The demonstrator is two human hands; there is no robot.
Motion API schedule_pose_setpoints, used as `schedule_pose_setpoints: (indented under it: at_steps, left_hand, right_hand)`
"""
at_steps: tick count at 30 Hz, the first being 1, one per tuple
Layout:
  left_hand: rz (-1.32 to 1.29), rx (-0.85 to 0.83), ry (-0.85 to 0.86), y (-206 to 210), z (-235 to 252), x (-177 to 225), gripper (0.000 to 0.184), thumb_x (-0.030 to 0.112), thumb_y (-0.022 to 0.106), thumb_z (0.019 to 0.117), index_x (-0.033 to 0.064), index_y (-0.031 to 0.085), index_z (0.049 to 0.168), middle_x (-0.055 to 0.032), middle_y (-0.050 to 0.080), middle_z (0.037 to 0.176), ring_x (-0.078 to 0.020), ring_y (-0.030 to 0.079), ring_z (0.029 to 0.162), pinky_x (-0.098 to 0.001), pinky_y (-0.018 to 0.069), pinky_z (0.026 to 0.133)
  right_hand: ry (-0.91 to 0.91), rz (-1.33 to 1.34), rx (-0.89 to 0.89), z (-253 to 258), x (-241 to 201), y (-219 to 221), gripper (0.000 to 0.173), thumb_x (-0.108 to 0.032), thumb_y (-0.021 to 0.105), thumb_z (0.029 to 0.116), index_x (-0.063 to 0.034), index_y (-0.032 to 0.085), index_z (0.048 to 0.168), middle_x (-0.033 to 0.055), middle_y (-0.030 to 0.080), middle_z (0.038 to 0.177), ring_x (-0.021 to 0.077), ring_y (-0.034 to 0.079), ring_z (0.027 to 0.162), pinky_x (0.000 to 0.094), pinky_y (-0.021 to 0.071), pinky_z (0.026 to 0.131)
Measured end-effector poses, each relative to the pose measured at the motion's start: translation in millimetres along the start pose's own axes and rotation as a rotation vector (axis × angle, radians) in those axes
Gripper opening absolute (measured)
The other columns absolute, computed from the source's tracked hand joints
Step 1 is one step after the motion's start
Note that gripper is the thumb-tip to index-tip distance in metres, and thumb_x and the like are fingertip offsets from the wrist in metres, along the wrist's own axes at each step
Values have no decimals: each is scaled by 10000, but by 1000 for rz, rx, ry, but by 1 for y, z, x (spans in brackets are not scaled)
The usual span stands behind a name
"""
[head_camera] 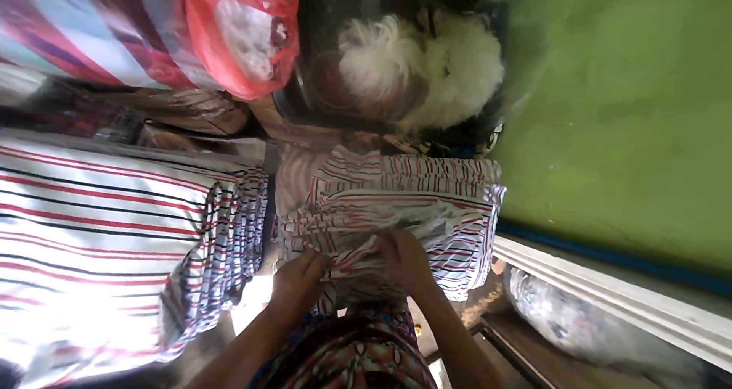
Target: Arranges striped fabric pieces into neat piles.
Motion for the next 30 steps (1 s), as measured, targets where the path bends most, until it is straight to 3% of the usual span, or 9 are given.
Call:
schedule_pose_setpoints:
  at_steps: [3, 5, 9, 12, 16, 19, 21, 25, 30]
  left_hand:
    - [-11, 4, 11, 0, 0, -1, 129, 62, 634, 794, 18, 692, 900, -167, 704, 835, -299, 679, 617, -397, 535, 500]
    - [-8, -32, -15, 0, 1, -2, 166, 54, 651, 770, 9, 697, 923, -180, 707, 857, -320, 686, 629, -421, 540, 504]
    - [-19, -159, -173, -1, 13, -10, 260, -39, 704, 748, -46, 702, 1009, -260, 709, 958, -426, 716, 709, -541, 557, 533]
    - [-31, -228, -238, 2, 20, -11, 316, -81, 698, 772, -51, 698, 1086, -274, 708, 1027, -451, 722, 763, -574, 561, 567]
    - [-14, -310, -283, 5, 31, -14, 362, -47, 738, 773, -14, 704, 1131, -284, 693, 1071, -473, 713, 813, -595, 559, 602]
    - [-18, -313, -279, 4, 33, -16, 400, -9, 798, 717, -15, 714, 1108, -297, 688, 1064, -482, 709, 811, -606, 558, 606]
    - [-11, -318, -269, 2, 35, -13, 386, -4, 816, 699, -24, 712, 1070, -298, 681, 1038, -481, 704, 799, -602, 555, 596]
    - [15, -196, -144, -8, 35, -2, 318, -3, 824, 639, -19, 738, 945, -285, 694, 1035, -509, 686, 916, -633, 549, 700]
    - [-83, -195, 244, -9, 28, -2, 83, 113, 704, 761, 41, 686, 798, -164, 732, 891, -374, 723, 882, -533, 557, 844]
  right_hand:
    - [78, -44, -126, 10, -6, 3, 466, -366, 543, 1046, 51, 693, 1192, 230, 709, 1119, 363, 688, 1050, 523, 522, 955]
    - [117, -2, -202, 13, -9, 5, 427, -317, 580, 1033, 59, 678, 1208, 242, 683, 1158, 352, 666, 1060, 501, 508, 967]
    - [125, 68, 32, 13, 2, -10, 330, -218, 605, 1015, 79, 701, 1122, 238, 697, 1086, 327, 683, 973, 455, 542, 899]
    - [41, -14, 180, 12, 11, -12, 327, -240, 630, 995, 66, 734, 1041, 220, 719, 1000, 342, 704, 914, 486, 561, 850]
    - [-87, -123, 273, 10, 4, -10, 367, -282, 650, 973, 68, 723, 1053, 239, 715, 1006, 397, 702, 955, 529, 562, 863]
    - [-306, -268, 293, -7, -25, -6, 512, -380, 767, 849, 38, 727, 1141, 258, 705, 1156, 459, 675, 1082, 599, 528, 926]
    - [-473, -373, 234, -16, -42, 16, 528, -346, 798, 810, -5, 715, 1204, 227, 695, 1243, 426, 671, 1145, 593, 529, 928]
    - [-541, -474, 262, -12, -43, 33, 323, -31, 730, 835, -36, 731, 1158, 169, 734, 1162, 374, 705, 1092, 564, 559, 883]
    - [-538, -500, 219, -17, -30, 11, 268, -50, 775, 758, 7, 749, 1018, 199, 738, 1085, 402, 700, 1060, 568, 534, 914]
Point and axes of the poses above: each hand's wrist, its own z-axis towards the middle knuckle, its own y-axis out of the palm, x = y × z, the point moved 6 cm from there along z, towards the middle knuckle
